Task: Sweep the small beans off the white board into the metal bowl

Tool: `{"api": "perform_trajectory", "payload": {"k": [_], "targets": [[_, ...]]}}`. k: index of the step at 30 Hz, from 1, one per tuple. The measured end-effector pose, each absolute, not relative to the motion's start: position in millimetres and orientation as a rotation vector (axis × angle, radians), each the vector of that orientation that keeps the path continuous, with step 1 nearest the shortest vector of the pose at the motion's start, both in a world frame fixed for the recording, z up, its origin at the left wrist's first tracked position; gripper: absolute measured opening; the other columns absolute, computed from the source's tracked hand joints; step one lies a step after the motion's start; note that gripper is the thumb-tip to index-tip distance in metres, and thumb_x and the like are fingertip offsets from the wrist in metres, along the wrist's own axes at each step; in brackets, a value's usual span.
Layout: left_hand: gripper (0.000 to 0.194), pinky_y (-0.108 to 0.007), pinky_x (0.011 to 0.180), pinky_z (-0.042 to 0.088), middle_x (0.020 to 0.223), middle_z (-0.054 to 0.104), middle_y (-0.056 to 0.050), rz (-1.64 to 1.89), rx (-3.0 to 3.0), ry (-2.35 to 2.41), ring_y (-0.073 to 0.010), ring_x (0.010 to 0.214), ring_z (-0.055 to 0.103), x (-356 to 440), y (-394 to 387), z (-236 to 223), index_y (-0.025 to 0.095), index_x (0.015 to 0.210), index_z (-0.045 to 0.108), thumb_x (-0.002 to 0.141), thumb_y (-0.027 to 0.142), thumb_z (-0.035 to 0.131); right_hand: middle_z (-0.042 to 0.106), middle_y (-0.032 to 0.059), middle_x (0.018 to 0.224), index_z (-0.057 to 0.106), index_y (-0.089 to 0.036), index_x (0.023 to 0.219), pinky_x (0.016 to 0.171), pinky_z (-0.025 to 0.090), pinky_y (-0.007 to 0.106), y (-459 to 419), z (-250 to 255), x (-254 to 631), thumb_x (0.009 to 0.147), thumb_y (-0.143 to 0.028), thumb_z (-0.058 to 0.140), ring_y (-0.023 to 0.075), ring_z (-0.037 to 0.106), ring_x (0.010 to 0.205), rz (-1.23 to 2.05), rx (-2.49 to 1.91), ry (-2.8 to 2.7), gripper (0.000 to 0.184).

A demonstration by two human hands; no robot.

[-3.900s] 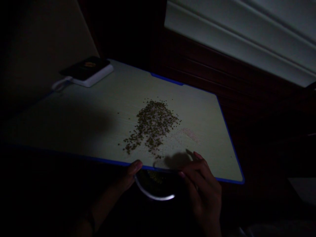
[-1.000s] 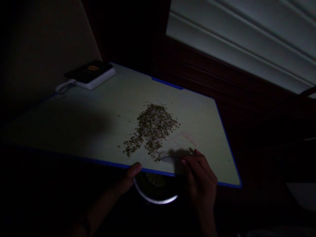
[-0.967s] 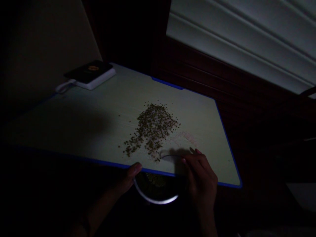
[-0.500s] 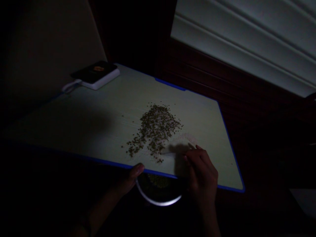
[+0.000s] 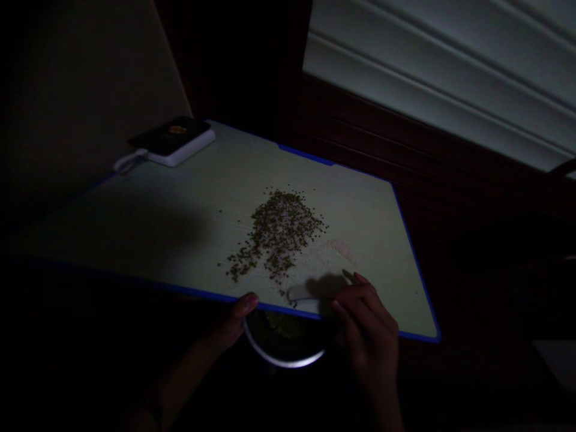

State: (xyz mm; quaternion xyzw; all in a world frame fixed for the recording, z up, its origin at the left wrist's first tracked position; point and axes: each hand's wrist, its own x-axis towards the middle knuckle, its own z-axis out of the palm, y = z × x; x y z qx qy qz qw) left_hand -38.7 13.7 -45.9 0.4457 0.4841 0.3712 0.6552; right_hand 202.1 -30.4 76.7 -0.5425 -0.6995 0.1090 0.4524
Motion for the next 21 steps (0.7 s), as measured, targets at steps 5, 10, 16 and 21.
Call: {"api": "perform_trajectory", "payload": {"k": [5,10,16,21], "targets": [[0.049,-0.049,0.103,0.046,0.082,0.072,-0.006,0.857,0.979,1.077,-0.0352,0.105,0.063,-34.5,13.9,-38.9,0.027,0.068,0.053,0.076,0.075,0.056,0.072,0.0023,0.096,0.075,-0.024,0.095,0.113,0.048,0.054,-34.5,74.6,208.3,0.095,-0.02,0.067,0.0231,0.07,0.103,0.275,-1.404,-1.688,0.01],[0.05,-0.052,0.107,0.044,0.093,0.076,-0.01,0.846,0.961,1.04,-0.0379,0.116,0.06,-34.2,14.8,-35.1,0.025,0.076,0.062,0.078,0.074,0.054,0.071,0.0004,0.095,0.074,-0.026,0.096,0.115,0.046,0.053,-34.9,74.2,208.5,0.096,-0.019,0.065,0.0209,0.069,0.103,0.286,-1.394,-1.724,0.012],[0.049,-0.05,0.106,0.044,0.094,0.075,-0.011,0.885,0.975,1.071,-0.037,0.115,0.061,-34.9,13.3,-32.5,0.024,0.075,0.063,0.08,0.072,0.055,0.069,-0.0012,0.092,0.073,-0.025,0.095,0.116,0.046,0.052,-35.4,76.4,206.3,0.096,-0.015,0.064,0.0171,0.068,0.095,0.283,-1.36,-1.748,0.014],[0.046,-0.047,0.098,0.048,0.087,0.071,-0.009,0.873,0.976,1.013,-0.0338,0.105,0.062,-35.2,13.7,-40.5,0.024,0.072,0.057,0.082,0.068,0.053,0.07,-0.0011,0.093,0.073,-0.025,0.095,0.117,0.044,0.051,-33.5,77.6,205.8,0.097,-0.016,0.063,0.0176,0.068,0.099,0.274,-1.366,-1.758,0.014]]}}
